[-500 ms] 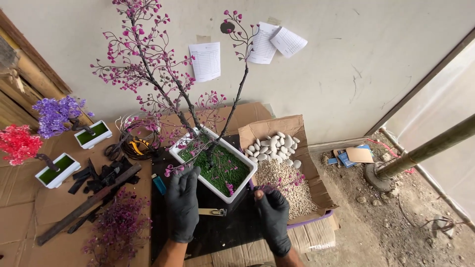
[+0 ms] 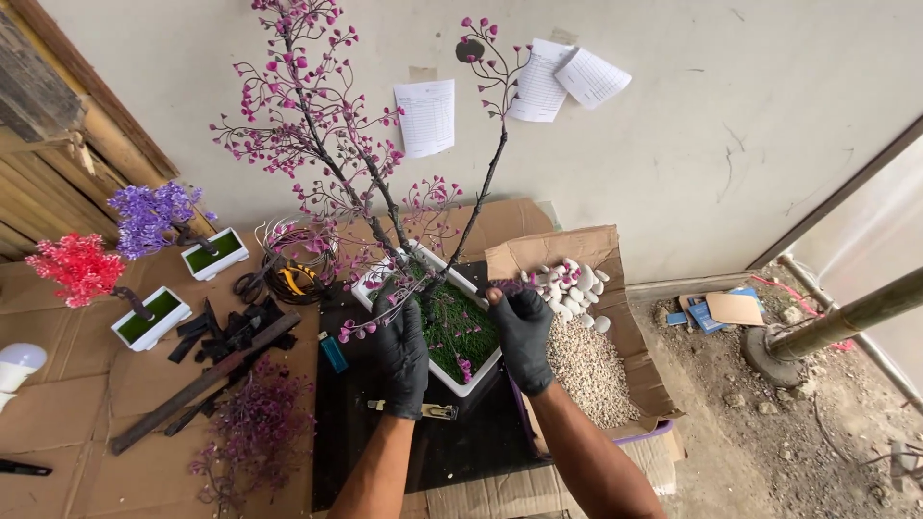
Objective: The person is completing an artificial flower arrangement by attaching small purple blossoms to the branches of a wire-based tree structure and adjusting the base material.
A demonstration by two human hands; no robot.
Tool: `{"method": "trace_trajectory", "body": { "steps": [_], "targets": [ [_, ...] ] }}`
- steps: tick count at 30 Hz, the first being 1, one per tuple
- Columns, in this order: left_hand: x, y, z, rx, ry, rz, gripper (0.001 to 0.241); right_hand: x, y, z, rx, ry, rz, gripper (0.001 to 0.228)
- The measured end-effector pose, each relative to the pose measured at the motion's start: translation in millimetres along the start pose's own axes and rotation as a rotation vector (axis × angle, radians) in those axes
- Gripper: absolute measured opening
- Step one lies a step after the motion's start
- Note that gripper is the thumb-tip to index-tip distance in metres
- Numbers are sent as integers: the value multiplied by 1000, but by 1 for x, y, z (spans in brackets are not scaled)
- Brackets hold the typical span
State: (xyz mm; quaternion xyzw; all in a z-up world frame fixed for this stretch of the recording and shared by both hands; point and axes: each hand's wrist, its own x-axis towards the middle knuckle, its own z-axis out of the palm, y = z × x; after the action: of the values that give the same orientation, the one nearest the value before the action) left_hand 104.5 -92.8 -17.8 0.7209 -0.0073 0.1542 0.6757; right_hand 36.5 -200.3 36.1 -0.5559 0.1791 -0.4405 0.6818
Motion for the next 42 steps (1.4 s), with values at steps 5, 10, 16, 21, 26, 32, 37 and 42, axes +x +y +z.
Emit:
{"method": "trace_trajectory", "body": {
  "steps": [5, 10, 16, 21, 26, 32, 37, 42],
  "targets": [
    [23, -47, 13, 307, 171, 575, 34, 30, 62, 11, 131, -45, -26, 15],
    [34, -59, 10, 619, 313, 1151, 29, 27, 70, 24, 223, -88, 2, 8],
    [17, -8, -1, -123, -563, -116, 28, 31, 115, 13, 243, -143, 51, 15],
    [-4, -52, 18, -232, -196, -93, 40, 28, 117, 13, 294, -100, 59, 18],
    [-3, -62, 23, -332, -129, -65, 31, 31, 113, 9, 261, -93, 102, 15],
    [-3, -55, 33, -156, -73, 95, 27, 28, 104, 9, 256, -98, 141, 17],
    [4, -58, 22, -271, -81, 75, 29, 35, 142, -2, 242, -135, 167, 22],
    [8, -102, 29, 325, -103, 529, 28, 36, 164, -7, 253, -135, 173, 23]
  ]
}}
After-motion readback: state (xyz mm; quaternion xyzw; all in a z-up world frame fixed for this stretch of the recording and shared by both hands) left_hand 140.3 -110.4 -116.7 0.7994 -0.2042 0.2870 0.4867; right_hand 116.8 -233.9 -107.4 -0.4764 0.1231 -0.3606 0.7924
